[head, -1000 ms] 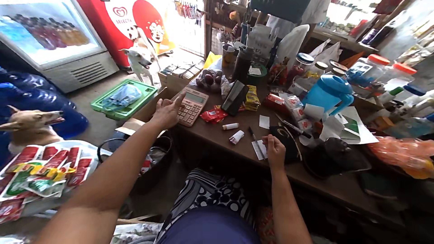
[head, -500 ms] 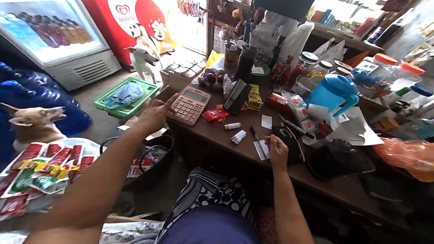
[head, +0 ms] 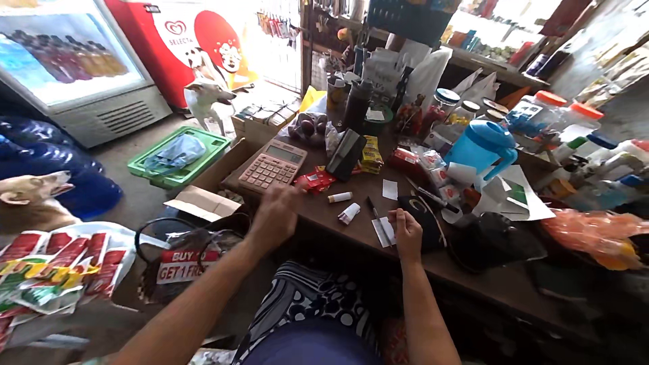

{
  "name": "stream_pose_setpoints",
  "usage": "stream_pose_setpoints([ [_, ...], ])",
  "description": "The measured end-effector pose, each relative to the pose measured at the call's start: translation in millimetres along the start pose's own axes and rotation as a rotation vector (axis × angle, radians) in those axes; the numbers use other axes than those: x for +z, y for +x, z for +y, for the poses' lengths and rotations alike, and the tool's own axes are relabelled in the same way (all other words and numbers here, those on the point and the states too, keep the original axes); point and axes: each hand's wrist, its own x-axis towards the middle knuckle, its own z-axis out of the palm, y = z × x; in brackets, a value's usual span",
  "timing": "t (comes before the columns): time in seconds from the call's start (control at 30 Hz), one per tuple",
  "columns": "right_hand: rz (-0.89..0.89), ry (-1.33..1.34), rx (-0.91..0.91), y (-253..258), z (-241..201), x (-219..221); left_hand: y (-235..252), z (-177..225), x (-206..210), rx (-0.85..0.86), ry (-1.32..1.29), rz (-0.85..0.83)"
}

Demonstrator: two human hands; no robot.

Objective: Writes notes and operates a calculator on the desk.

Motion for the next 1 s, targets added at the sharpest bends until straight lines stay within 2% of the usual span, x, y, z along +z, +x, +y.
stream_pose_setpoints([
  [0.1,0.015,-0.003,-0.001,0,-2,-1,-13,48,40,0.277,-0.178,-0.133],
  [0.2,0.044,-0.026,-0.033,-3,-5,1,-19,78,80,0.423,-0.296,-0.162],
  [0.33,0.091,-0.146,-0.107,-5,-5,1,-11,94,106,0.418,-0.282,-0.141],
  [0.47,0.105,-0.264,-0.113,-4,-4,2,-7,89,110,0.348,-0.179,-0.247],
  [0.6,0.109,-0.315,-0.144,-6,-1,3,-10,90,114,0.347,-0.126,-0.232],
  [0.7,0.019,-0.369,-0.133,-6,-3,-1,-10,91,115,0.326,-0.114,-0.25],
  [0.77,-0.137,-0.448,-0.007,-6,-14,-5,-10,92,116,0.29,-0.125,-0.262],
  [0.87,-0.338,-0.6,0.19,-3,-37,-8,-12,91,125,0.304,-0.119,-0.176],
  [1.0,-0.503,-0.737,0.311,12,-63,-12,-12,90,129,0.32,-0.101,-0.16],
])
